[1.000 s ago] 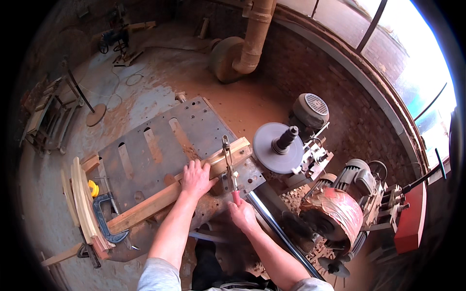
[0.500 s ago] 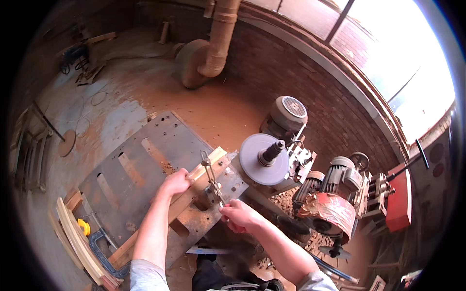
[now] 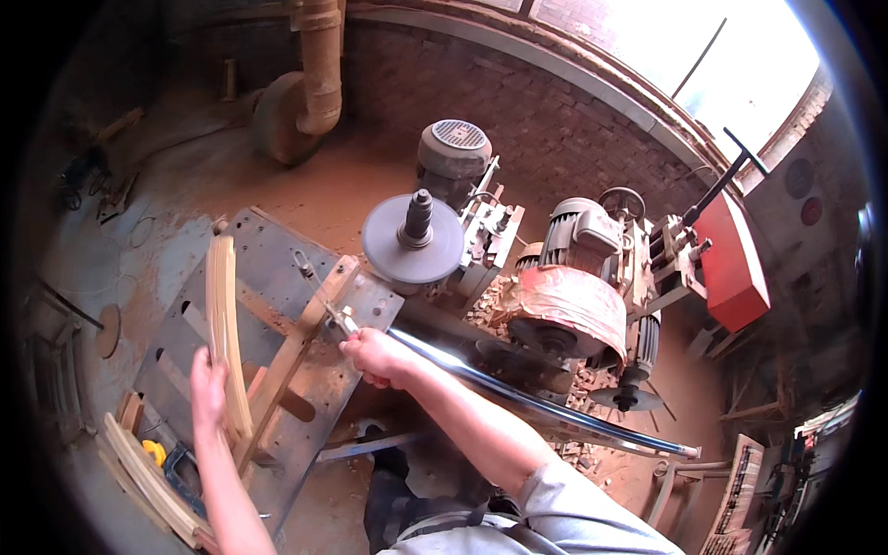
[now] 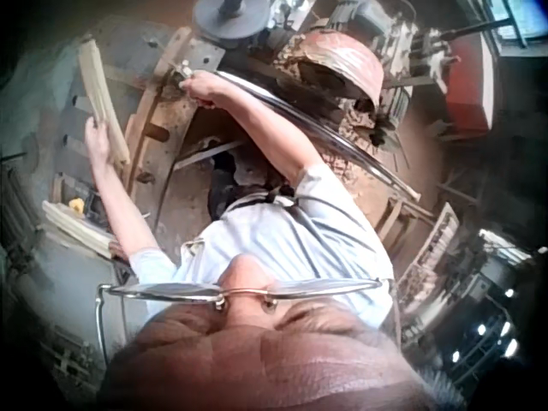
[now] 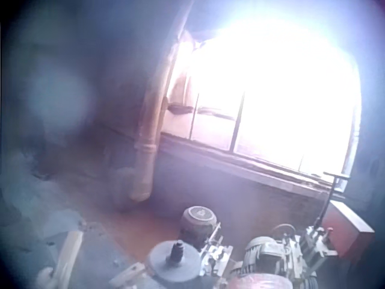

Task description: The person uses a spindle moulder to shape the edges of wooden planks. They feed the wood through the machine using a push stick for safety, processing multiple pieces one by one and stacking the finished planks on a nearby table.

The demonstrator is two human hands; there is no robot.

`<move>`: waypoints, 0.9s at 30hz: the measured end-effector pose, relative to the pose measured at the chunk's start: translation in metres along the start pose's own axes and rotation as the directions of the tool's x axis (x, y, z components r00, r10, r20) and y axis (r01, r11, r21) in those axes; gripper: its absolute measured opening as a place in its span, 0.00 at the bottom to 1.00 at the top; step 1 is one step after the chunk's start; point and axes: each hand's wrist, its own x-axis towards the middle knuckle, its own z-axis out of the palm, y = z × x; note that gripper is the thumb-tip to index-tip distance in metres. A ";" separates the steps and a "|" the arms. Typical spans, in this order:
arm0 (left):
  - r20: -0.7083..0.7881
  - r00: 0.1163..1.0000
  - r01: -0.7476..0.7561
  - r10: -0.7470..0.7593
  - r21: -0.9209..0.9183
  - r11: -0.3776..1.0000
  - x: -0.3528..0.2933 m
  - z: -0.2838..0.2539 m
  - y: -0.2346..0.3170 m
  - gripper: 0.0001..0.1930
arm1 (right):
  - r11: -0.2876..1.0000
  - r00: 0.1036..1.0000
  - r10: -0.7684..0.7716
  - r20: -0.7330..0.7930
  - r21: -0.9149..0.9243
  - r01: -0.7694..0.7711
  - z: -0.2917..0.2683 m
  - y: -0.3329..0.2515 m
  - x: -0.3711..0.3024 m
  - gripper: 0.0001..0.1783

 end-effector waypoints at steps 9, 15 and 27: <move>-0.077 0.985 0.067 -0.152 -0.644 0.762 -0.255 0.079 0.003 0.20 | 0.999 0.997 -0.022 0.072 -0.034 0.024 -0.052 0.059 -0.072 0.22; -0.133 0.983 0.017 -0.123 -0.606 0.795 -0.382 0.159 0.018 0.23 | 0.995 0.993 -0.071 0.098 -0.067 0.077 -0.110 0.126 -0.142 0.20; 0.002 0.995 0.084 -0.101 -0.579 0.811 -0.556 0.288 0.079 0.25 | 0.994 0.994 -0.104 0.017 -0.033 0.105 -0.227 0.257 -0.326 0.20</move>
